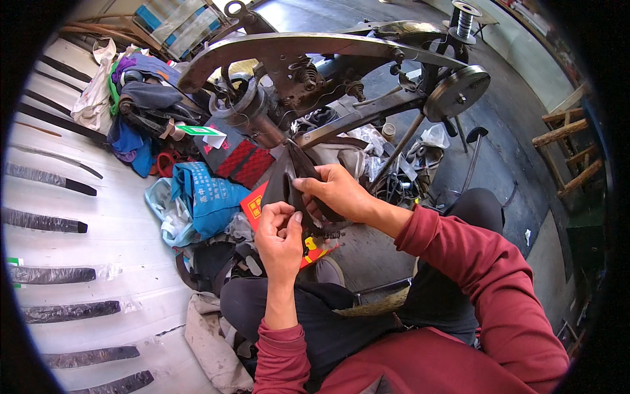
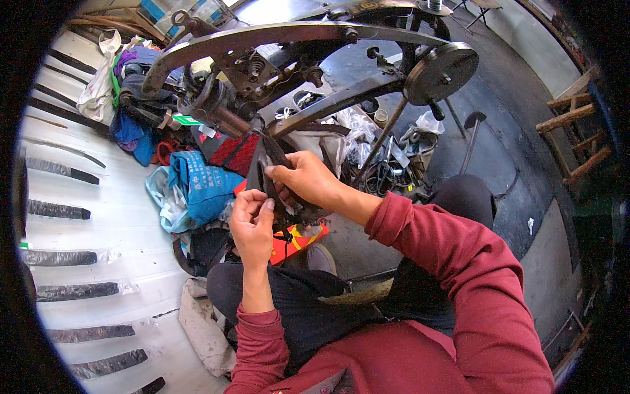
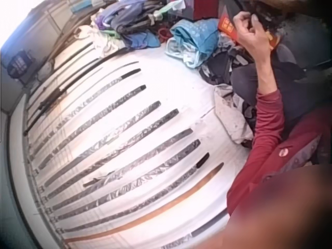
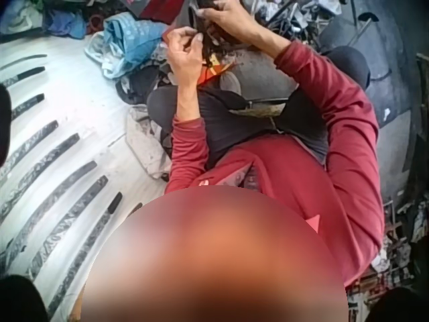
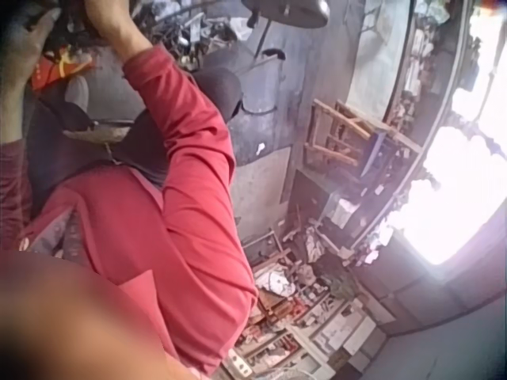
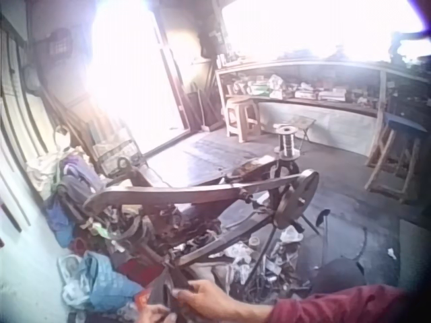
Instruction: The person sits on the floor and uses a manual sewing machine to stitch a dark leather bag. They guide the bag under the needle, rotate the handwheel to advance the stitching, and periodically adjust the bag's position. The person also uses a syringe-like tool to apply a substance to the stitching area.
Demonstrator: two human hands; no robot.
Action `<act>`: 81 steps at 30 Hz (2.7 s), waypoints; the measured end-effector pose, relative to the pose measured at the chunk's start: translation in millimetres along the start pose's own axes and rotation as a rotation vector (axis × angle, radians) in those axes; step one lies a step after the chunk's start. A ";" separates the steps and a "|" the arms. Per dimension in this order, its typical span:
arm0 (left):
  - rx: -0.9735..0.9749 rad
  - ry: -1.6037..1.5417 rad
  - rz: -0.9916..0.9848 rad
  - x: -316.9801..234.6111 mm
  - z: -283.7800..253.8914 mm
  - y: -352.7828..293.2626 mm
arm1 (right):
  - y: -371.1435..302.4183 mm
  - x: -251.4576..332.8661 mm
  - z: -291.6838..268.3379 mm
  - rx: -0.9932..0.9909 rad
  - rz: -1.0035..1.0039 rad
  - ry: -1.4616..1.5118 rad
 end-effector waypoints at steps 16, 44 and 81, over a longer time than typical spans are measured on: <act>-0.014 0.028 -0.013 -4.5 -1.0 -0.9 | -0.8 -8.1 -3.9 0.111 0.005 0.079; -0.036 0.340 0.340 -21.4 13.7 22.1 | -6.9 -14.5 -1.7 0.198 -0.003 0.247; -0.100 0.075 0.031 -5.8 -6.2 -15.7 | -6.7 -21.5 5.6 0.177 0.001 0.318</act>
Point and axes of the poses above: each hand's wrist, its own y-axis towards the middle knuckle, its own z-axis out of the palm, x = y × z, the point moved 1 cm from there along y, towards the middle knuckle, and after that the axes turned 10 degrees about -y, right-handed, at the moved point
